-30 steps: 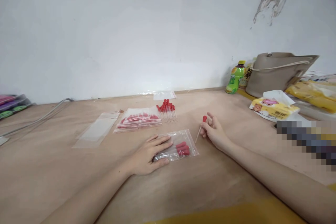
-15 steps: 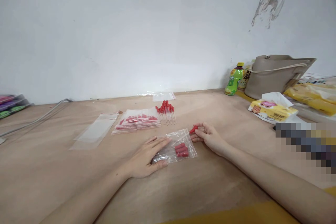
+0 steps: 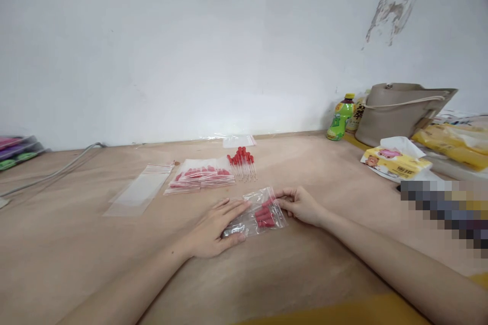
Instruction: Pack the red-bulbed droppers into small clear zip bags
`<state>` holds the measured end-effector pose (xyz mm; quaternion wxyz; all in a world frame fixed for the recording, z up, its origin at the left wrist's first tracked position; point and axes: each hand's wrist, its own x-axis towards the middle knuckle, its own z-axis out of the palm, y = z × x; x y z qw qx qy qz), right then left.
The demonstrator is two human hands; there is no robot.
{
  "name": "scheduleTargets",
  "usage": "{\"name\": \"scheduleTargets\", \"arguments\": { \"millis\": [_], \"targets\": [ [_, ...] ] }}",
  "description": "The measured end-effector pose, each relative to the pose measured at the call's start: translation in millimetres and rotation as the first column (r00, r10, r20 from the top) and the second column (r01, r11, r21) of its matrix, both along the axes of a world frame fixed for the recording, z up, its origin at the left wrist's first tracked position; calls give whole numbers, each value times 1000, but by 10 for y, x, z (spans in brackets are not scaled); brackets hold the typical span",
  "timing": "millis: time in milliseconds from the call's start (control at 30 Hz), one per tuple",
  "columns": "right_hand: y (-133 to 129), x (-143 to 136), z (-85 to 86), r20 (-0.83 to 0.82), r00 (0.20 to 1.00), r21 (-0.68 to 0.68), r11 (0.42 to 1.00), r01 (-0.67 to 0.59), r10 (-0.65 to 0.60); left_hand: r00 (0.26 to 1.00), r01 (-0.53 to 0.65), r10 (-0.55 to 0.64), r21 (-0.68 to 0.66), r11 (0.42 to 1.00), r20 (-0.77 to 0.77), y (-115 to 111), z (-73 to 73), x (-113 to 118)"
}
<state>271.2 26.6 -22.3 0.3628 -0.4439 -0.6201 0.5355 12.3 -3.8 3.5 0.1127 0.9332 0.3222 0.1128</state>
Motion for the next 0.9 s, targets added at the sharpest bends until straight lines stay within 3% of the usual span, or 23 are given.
{"name": "scheduleTargets", "arguments": {
  "millis": [133, 300, 367, 433, 533, 700, 900],
  "targets": [
    [6, -92, -24, -51, 994, 34, 995, 95, -94, 1000, -17, 17, -6, 1000, -11, -3, -4, -1],
    [-23, -99, 11, 28, 999, 155, 987, -35, 31, 999, -25, 25, -14, 1000, -28, -5, 4, 6],
    [-1, -59, 7, 40, 999, 158, 987, -25, 19, 999, -21, 21, -13, 1000, -34, -5, 10, 10],
    [66, -14, -22, 46, 995, 173, 982, 78, -87, 999, -19, 19, -12, 1000, -44, -3, 14, 13],
    [264, 16, -92, 70, 955, 262, 929, 261, -288, 998, -23, 22, -12, 1000, -56, 2, 15, 16],
    [736, -106, -128, 249, 856, 405, 851, 334, -454, 998, -29, 28, -17, 999, -60, 9, 5, 16],
    [1146, -356, -45, 357, 744, 459, 800, 387, -565, 998, -27, 27, -14, 1000, -50, 2, 0, 6]
  ]
}}
